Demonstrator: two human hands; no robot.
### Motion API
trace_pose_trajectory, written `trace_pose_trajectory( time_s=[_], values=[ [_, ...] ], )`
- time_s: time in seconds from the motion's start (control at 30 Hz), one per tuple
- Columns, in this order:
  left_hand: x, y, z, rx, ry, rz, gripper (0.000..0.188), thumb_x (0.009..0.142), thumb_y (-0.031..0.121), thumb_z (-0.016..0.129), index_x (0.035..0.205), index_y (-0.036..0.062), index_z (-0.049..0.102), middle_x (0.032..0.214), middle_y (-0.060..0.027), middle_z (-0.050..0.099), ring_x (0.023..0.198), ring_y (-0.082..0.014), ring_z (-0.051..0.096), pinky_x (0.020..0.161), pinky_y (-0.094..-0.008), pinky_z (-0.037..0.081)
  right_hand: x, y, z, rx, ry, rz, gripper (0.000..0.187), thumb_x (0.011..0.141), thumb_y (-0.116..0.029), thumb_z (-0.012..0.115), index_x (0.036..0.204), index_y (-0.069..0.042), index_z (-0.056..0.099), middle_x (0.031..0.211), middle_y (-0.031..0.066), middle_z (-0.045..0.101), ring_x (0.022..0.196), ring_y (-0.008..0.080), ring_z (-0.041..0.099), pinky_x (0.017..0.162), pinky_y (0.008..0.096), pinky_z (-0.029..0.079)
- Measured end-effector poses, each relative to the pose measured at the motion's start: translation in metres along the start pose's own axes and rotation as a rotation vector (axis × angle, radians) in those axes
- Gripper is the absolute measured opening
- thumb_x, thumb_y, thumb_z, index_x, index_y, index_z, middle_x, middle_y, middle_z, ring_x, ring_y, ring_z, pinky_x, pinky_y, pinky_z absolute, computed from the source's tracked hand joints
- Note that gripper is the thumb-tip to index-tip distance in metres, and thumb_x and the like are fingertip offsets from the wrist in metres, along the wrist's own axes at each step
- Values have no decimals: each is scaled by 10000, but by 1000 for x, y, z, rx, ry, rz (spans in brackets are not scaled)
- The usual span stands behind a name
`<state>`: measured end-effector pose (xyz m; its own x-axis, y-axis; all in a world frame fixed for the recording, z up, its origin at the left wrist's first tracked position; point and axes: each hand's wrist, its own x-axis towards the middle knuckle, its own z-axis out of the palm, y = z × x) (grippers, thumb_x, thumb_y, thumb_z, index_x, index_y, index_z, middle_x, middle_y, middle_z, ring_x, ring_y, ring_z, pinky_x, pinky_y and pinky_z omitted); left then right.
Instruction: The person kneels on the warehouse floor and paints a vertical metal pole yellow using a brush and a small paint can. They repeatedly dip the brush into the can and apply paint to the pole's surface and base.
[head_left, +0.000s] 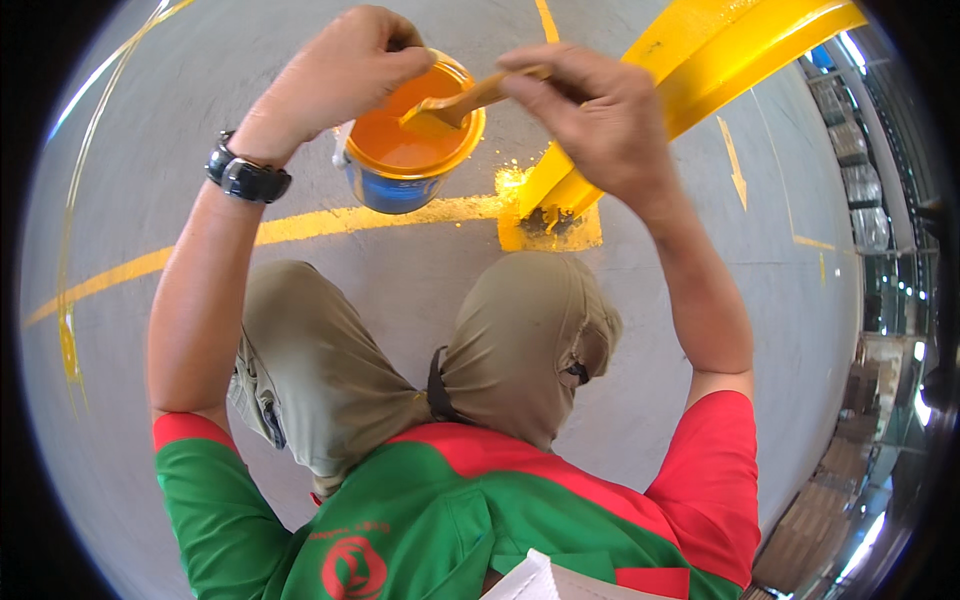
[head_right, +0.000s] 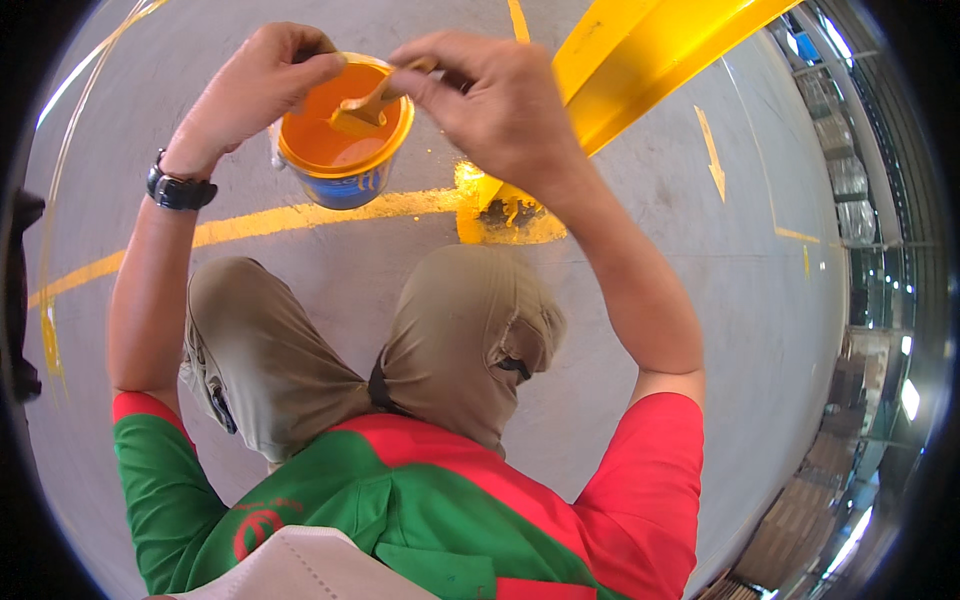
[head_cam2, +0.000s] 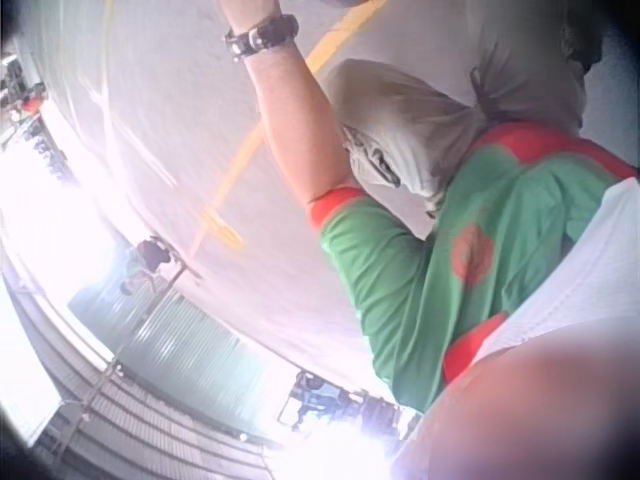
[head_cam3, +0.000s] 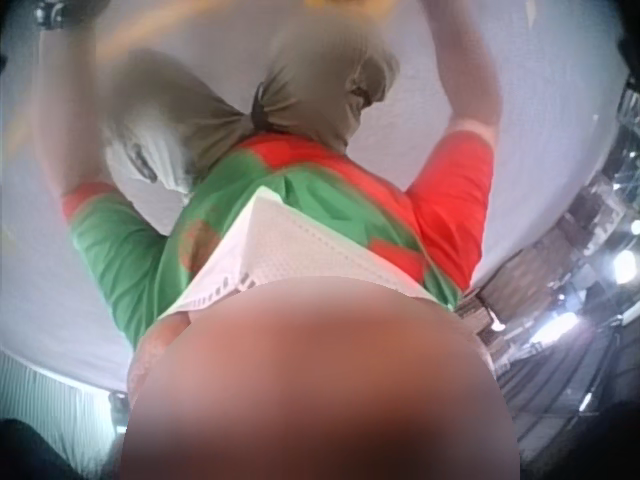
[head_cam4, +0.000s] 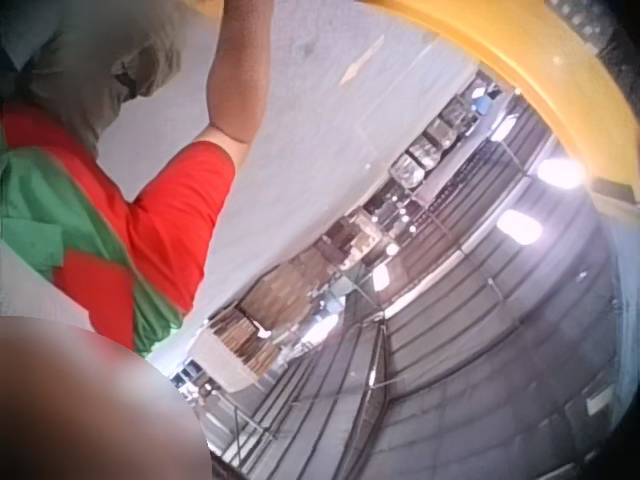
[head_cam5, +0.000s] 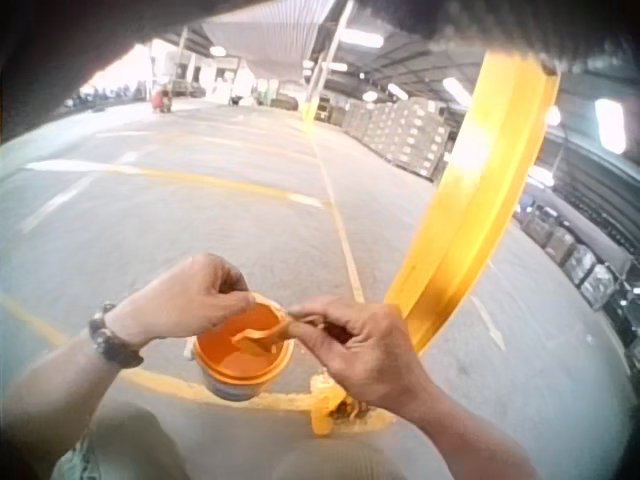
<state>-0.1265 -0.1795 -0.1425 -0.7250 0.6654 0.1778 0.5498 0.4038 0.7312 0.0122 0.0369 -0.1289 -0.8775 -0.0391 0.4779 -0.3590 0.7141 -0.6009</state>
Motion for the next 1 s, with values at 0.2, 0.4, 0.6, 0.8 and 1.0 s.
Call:
trace_pose_trajectory(
  time_s=[0.2, 0.4, 0.6, 0.8, 1.0],
  values=[
    [27, -40, 6, 98, -42, 106, 402, 927, 272, 640, 1062, -96, 729, 905, -228, 745, 803, -273, 747, 745, -343, 588, 27, 26, 97, -353, -280, 100, 211, 934, -215, 680, 1086, -107, 778, 919, 93, 773, 833, 293, 728, 751, 416, 571],
    [27, -79, 37, -34, -25, 91, 384, 887, 248, 636, 1022, -100, 731, 879, -256, 737, 777, -324, 740, 751, -376, 588, 16, 60, 149, -442, -463, 191, 191, 933, -215, 706, 1048, -85, 786, 971, 121, 772, 902, 320, 716, 814, 422, 557],
    [22, -97, 44, -41, -105, 82, 381, 877, 256, 643, 982, -102, 719, 860, -279, 717, 773, -346, 732, 744, -394, 577, 14, 60, 152, -304, -473, 379, 211, 917, -236, 694, 1038, -93, 791, 977, 131, 766, 890, 312, 721, 818, 421, 566],
    [29, -94, 28, -152, -11, 103, 397, 891, 276, 657, 990, -104, 708, 815, -241, 708, 716, -287, 694, 716, -369, 556, 13, 28, 99, -46, -78, 519, 218, 951, -151, 719, 1127, -31, 762, 841, 50, 747, 649, 86, 603, 598, 250, 500],
    [40, -95, 28, -220, 23, 38, 382, 918, 272, 654, 986, -102, 691, 760, -162, 670, 684, -178, 635, 672, -345, 529, -19, 70, 84, 400, 281, 646, 226, 980, -154, 726, 1127, 17, 730, 746, 30, 669, 655, 88, 616, 584, 227, 506]
  ],
)
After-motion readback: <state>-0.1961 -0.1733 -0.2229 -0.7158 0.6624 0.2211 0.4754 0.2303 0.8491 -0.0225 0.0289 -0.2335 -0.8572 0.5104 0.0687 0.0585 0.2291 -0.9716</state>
